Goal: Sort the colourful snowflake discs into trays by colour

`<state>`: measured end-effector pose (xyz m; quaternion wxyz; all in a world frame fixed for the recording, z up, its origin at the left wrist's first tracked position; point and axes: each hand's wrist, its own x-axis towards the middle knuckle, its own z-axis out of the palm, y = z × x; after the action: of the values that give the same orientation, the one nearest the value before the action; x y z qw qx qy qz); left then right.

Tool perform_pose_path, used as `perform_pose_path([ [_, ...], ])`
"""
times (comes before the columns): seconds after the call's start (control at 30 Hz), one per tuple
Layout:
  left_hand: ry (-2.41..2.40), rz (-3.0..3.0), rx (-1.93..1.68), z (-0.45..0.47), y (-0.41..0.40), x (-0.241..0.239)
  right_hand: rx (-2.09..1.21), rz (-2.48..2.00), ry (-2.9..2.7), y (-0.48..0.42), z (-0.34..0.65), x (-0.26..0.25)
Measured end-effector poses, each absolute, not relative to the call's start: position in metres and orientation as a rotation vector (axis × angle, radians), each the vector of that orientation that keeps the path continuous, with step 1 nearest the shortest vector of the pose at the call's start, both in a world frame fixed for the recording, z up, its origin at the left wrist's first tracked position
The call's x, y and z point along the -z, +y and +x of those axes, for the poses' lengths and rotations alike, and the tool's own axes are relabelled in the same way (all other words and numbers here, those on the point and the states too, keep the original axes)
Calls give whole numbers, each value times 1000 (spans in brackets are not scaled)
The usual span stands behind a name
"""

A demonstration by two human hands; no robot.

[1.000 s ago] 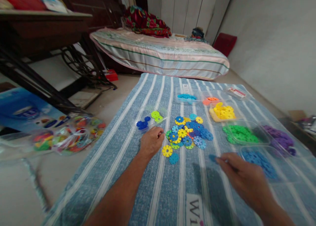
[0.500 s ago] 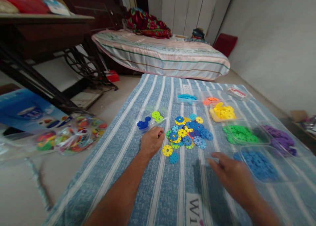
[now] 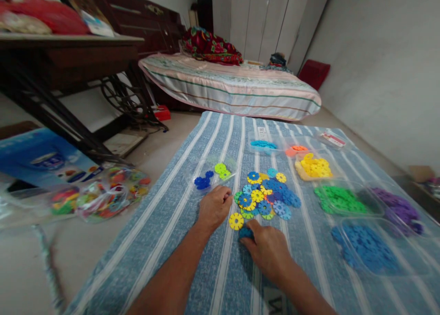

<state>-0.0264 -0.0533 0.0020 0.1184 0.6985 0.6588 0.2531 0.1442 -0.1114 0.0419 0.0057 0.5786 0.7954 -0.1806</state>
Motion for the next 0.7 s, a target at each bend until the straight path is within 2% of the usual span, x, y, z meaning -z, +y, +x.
perform_pose_path([
  [0.23, 1923, 2041, -749, -26, -54, -3, 1142, 1927, 2550, -104, 159, -26],
  [0.3, 1916, 2041, -742, -27, -54, -4, 1218, 1922, 2610, -90, 165, -28],
  [0.43, 1913, 2015, -732, -27, -54, -4, 972, 2046, 2771, -28, 178, -54],
  [0.6, 1914, 2007, -745, -29, -54, -2, 531, 2534, 2713, 74, 187, -102],
  [0.7, 1907, 1992, -755, -29, -55, -2, 380, 2649, 2711, 89, 184, -122],
])
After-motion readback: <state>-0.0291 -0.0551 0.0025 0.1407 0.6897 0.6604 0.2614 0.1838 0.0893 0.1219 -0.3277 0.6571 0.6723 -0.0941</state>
